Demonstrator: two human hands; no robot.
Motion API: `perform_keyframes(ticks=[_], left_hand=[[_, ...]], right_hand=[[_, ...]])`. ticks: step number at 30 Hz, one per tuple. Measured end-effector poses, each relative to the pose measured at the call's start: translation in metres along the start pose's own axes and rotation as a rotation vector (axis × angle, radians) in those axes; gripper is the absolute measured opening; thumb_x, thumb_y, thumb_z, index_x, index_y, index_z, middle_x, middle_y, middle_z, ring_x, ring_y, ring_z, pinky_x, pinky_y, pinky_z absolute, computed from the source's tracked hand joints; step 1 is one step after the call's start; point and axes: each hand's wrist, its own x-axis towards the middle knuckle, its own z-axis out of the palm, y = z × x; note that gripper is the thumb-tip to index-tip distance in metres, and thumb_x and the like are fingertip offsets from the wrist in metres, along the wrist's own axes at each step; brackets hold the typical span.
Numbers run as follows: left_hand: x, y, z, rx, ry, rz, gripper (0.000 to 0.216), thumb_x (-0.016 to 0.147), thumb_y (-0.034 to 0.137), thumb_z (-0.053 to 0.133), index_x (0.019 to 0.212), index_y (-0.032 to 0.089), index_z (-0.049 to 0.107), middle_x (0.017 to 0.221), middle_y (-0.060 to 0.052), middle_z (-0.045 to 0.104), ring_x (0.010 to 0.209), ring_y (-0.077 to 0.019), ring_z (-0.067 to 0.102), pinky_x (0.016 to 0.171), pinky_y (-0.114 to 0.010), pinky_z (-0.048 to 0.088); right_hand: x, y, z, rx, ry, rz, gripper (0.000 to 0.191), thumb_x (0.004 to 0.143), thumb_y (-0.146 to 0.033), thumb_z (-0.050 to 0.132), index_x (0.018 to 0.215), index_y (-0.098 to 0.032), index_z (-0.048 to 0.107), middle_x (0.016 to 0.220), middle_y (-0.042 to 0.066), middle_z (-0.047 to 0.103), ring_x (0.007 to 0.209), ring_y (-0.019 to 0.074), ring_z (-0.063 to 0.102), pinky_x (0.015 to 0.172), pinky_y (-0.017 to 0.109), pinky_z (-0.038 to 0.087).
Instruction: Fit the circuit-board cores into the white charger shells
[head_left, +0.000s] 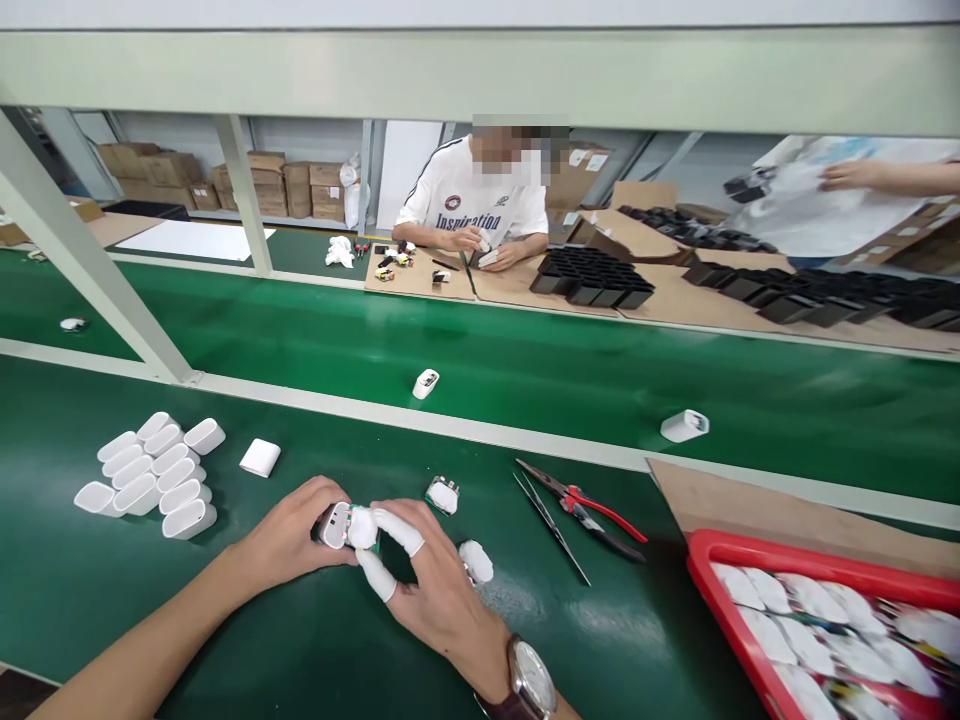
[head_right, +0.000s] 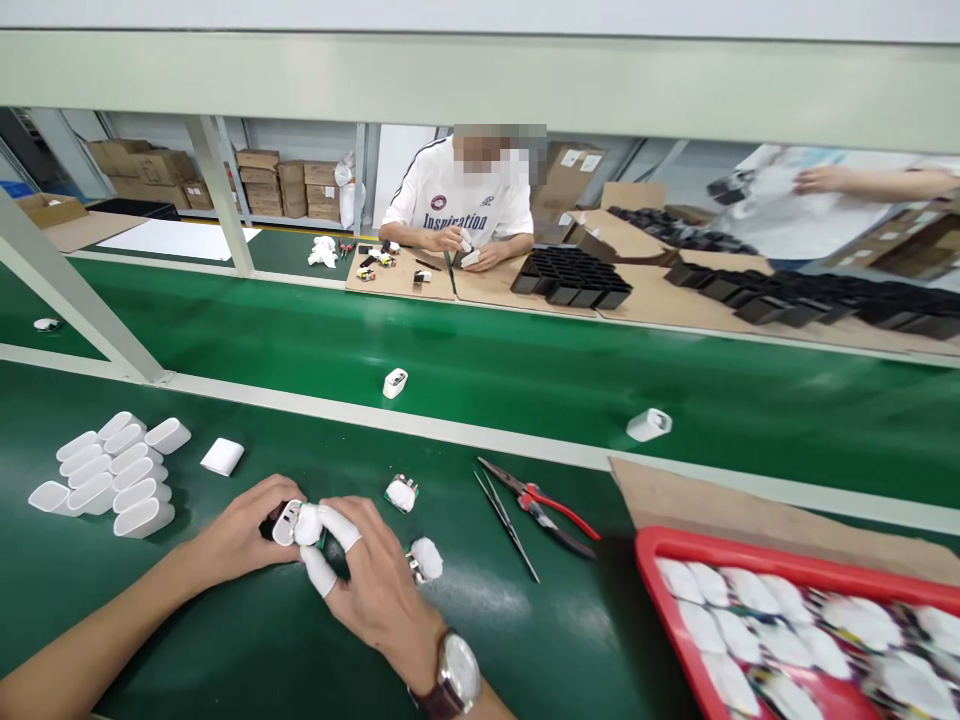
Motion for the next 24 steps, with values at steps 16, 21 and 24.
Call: perform_keyframes(ticks=[16,21,24], left_hand=[[0.0013,0.0026,0.0121,0.406,0.206,0.231,0.031,0.105,0.044,0.059,0.121,0.017,0.056,0.109,-0.012,0.066,0.094,-0.0256,0.069,0.081,-0.038,0.06],[0.0018,0.0023,0.0121,0.402,0.176,0.224,0.034,0.105,0.047,0.058,0.121,0.017,0.057,0.109,-0.012,0.067,0.093,-0.0262,0.069,0.08,-0.039,0.06],[0.0006,0.0013,0.013,0.391,0.161,0.216,0.035,0.104,0.046,0.06,0.123,0.017,0.058,0.111,-0.014,0.068,0.096,-0.0276,0.068,0.082,-0.041,0.06]], right_hand=[[-0.0065,-0.0027,0.0046,-0.191,-0.093,-0.088,0.048,0.097,-0.007,0.061,0.144,-0.013,0.051,0.133,0.017,0.066,0.117,0.0324,0.061,0.096,0.05,0.061],[-0.0034,-0.0039,0.0049,-0.192,-0.099,-0.092,0.042,0.097,-0.006,0.062,0.138,-0.012,0.054,0.129,0.018,0.067,0.114,0.0313,0.062,0.093,0.049,0.062],[-0.0005,-0.0058,0.0038,-0.189,-0.11,-0.092,0.038,0.098,-0.006,0.058,0.135,-0.015,0.055,0.127,0.017,0.067,0.112,0.031,0.063,0.09,0.05,0.063]])
